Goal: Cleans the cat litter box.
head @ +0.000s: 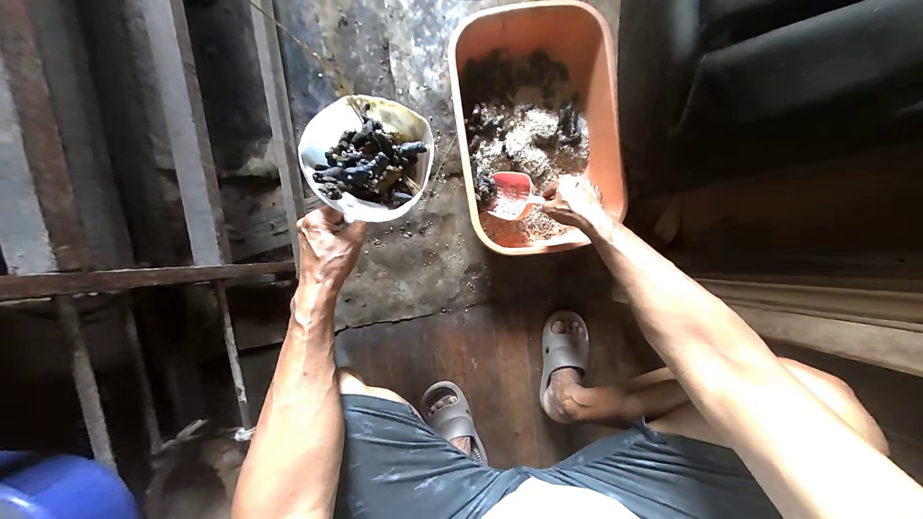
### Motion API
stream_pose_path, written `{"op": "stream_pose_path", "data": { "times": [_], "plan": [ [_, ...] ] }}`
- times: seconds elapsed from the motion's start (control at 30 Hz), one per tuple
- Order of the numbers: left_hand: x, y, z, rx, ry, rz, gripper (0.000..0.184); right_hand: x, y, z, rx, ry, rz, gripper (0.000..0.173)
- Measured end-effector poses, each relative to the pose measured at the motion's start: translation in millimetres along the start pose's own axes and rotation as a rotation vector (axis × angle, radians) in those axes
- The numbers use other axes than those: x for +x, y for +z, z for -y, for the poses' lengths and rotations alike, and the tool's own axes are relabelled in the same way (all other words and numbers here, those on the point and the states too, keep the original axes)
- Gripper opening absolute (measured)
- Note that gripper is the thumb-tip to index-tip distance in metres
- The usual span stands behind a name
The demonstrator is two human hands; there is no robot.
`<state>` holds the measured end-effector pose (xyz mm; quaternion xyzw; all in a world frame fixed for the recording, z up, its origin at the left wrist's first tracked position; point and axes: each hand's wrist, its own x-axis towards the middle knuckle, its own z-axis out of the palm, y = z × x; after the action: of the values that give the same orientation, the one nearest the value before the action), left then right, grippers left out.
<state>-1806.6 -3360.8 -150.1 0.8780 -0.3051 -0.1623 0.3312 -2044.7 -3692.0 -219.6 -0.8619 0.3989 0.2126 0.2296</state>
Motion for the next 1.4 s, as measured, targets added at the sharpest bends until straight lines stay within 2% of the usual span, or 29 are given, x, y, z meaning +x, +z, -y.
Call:
{"op": "stream_pose_path", "data": {
  "times": [0.27,0.5,0.67,1.0,1.27,1.4],
  "plan": [
    [-1,2,-3,0.027,-0.008,0.012,0.022,-1,37,-8,0.254,0.022,0.016,0.031],
    [2,5,-1,0.022,0.011,0.013,0.024,-6,54,6,0.106,0.135,-0.047,0.032],
    [3,6,0,-0.007,0.026,0.008,0.024,1,66,6,0.268,0.148,0.031,0.034],
    [4,6,4,-0.019,0.047,-0.002,0.021,-4,69,58,0.303,0.259,0.040,0.039],
    [7,7,2,-0.034,0.075,0.007,0.024,-1,73,18,0.438,0.143,0.017,0.034],
    [10,8,-1,-0.040,0.052,0.033,0.023,-13,68,10,0.488,0.161,-0.037,0.034]
  ]
}}
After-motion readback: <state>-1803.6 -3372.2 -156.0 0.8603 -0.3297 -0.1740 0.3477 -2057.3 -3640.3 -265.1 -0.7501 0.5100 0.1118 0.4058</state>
